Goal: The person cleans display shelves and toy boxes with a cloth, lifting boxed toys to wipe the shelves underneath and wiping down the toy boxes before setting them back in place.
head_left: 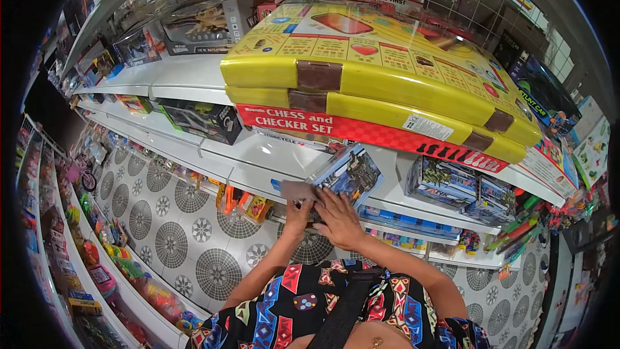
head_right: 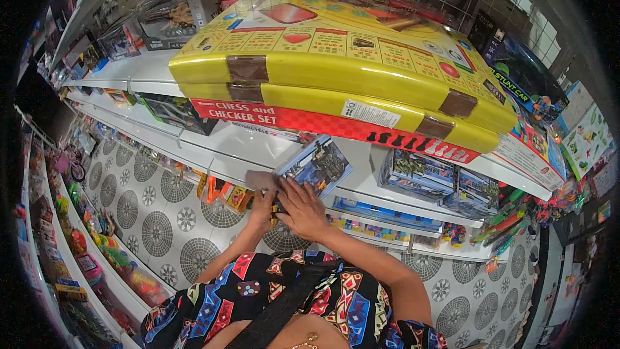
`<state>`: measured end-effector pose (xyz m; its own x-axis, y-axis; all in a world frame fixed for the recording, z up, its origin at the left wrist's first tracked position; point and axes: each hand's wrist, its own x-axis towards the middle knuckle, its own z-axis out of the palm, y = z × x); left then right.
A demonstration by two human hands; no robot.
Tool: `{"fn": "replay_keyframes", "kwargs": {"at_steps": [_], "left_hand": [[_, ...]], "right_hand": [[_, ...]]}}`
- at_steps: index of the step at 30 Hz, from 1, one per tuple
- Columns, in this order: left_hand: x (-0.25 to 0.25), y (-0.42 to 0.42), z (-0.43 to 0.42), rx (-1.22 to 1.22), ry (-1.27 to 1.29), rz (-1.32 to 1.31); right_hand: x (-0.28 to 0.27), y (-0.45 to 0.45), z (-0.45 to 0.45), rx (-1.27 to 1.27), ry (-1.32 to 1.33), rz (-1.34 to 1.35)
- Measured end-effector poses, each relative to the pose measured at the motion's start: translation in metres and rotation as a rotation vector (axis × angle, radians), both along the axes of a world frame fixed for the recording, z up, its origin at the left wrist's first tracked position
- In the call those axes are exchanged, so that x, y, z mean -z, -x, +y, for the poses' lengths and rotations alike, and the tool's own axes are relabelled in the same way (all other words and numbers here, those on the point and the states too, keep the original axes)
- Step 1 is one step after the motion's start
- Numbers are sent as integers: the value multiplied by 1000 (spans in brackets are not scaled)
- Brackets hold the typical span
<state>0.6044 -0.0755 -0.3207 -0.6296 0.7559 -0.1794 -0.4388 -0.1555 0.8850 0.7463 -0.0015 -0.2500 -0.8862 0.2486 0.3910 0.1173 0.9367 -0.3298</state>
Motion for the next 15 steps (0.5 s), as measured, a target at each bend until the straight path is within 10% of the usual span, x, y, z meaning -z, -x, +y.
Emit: {"fn": "replay_keyframes", "kwargs": {"at_steps": [12, 15], "left_hand": [[-9, -1, 0, 42, 128, -17], [1, 3, -1, 99, 144, -131]], "right_hand": [[27, -21, 81, 541, 34, 135], [25, -17, 31, 236, 86, 23]]}}
